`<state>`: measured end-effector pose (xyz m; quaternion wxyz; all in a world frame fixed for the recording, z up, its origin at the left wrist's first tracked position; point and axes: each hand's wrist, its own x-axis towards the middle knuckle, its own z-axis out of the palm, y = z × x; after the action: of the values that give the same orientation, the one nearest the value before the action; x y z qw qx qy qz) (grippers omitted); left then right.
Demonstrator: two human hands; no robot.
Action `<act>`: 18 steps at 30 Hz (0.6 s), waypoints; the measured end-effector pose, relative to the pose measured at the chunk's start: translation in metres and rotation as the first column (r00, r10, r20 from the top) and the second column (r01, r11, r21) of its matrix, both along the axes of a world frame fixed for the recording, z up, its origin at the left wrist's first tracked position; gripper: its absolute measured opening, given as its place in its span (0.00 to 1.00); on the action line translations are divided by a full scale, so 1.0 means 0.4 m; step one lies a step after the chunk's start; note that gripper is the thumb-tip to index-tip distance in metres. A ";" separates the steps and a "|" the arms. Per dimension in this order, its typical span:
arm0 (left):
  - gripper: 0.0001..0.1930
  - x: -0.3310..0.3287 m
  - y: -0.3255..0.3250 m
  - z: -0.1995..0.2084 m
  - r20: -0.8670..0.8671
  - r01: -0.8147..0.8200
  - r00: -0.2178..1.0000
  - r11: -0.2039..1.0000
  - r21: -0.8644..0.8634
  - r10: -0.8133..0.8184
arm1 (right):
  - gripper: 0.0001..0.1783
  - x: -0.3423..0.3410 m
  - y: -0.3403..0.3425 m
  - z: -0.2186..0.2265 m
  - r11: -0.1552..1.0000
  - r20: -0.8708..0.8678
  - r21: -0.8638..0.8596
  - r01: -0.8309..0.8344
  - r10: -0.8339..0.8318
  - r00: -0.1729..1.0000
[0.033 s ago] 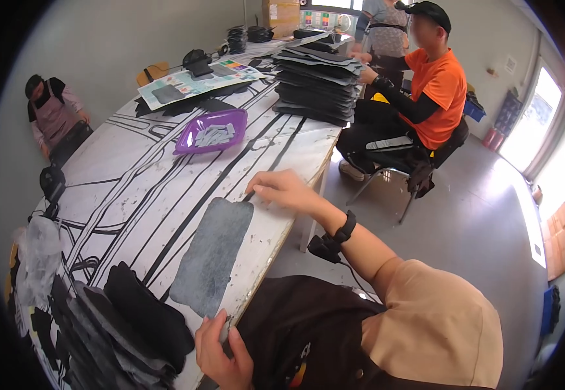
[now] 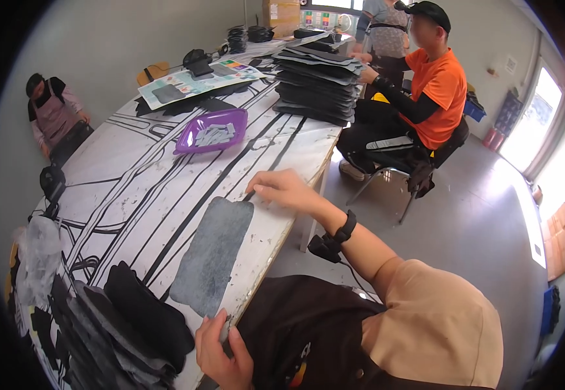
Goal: Sorting and stacking shoe upper and lining components on a work table.
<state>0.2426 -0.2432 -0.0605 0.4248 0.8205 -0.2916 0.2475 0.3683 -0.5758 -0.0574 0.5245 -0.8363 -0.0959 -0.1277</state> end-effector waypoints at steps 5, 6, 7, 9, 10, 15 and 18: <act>0.11 0.013 0.006 -0.002 0.079 0.034 0.996 0.999 -0.009 -0.033 | 0.13 0.002 -0.002 -0.002 1.000 -0.009 -0.005 0.008 -0.008 1.000; 0.11 0.013 0.007 -0.003 0.075 0.033 0.997 0.999 -0.005 -0.032 | 0.13 0.002 -0.001 -0.002 1.000 -0.004 -0.001 0.010 -0.010 1.000; 0.11 0.013 0.007 -0.004 0.071 0.032 0.997 0.999 -0.001 -0.032 | 0.13 0.003 -0.001 -0.002 1.000 0.001 0.003 0.012 -0.012 1.000; 0.12 0.003 -0.001 -0.001 0.038 0.009 0.999 1.000 -0.001 -0.009 | 0.13 0.002 0.000 0.002 1.000 0.001 0.006 0.010 -0.010 1.000; 0.13 0.000 -0.003 0.001 0.006 -0.014 1.000 1.000 -0.001 0.014 | 0.13 0.002 0.001 0.002 1.000 0.003 0.008 0.008 -0.008 1.000; 0.13 -0.003 0.000 0.002 0.015 -0.012 1.000 1.000 -0.001 0.012 | 0.13 0.006 0.003 0.001 1.000 -0.004 -0.012 0.013 -0.013 1.000; 0.13 0.007 0.000 -0.010 0.020 0.006 1.000 1.000 0.012 -0.006 | 0.13 0.004 0.001 -0.010 1.000 0.028 0.009 0.027 -0.028 0.999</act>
<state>0.2456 -0.2431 -0.0645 0.4179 0.8195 -0.2997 0.2527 0.3698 -0.5756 -0.0613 0.5250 -0.8333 -0.0911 -0.1471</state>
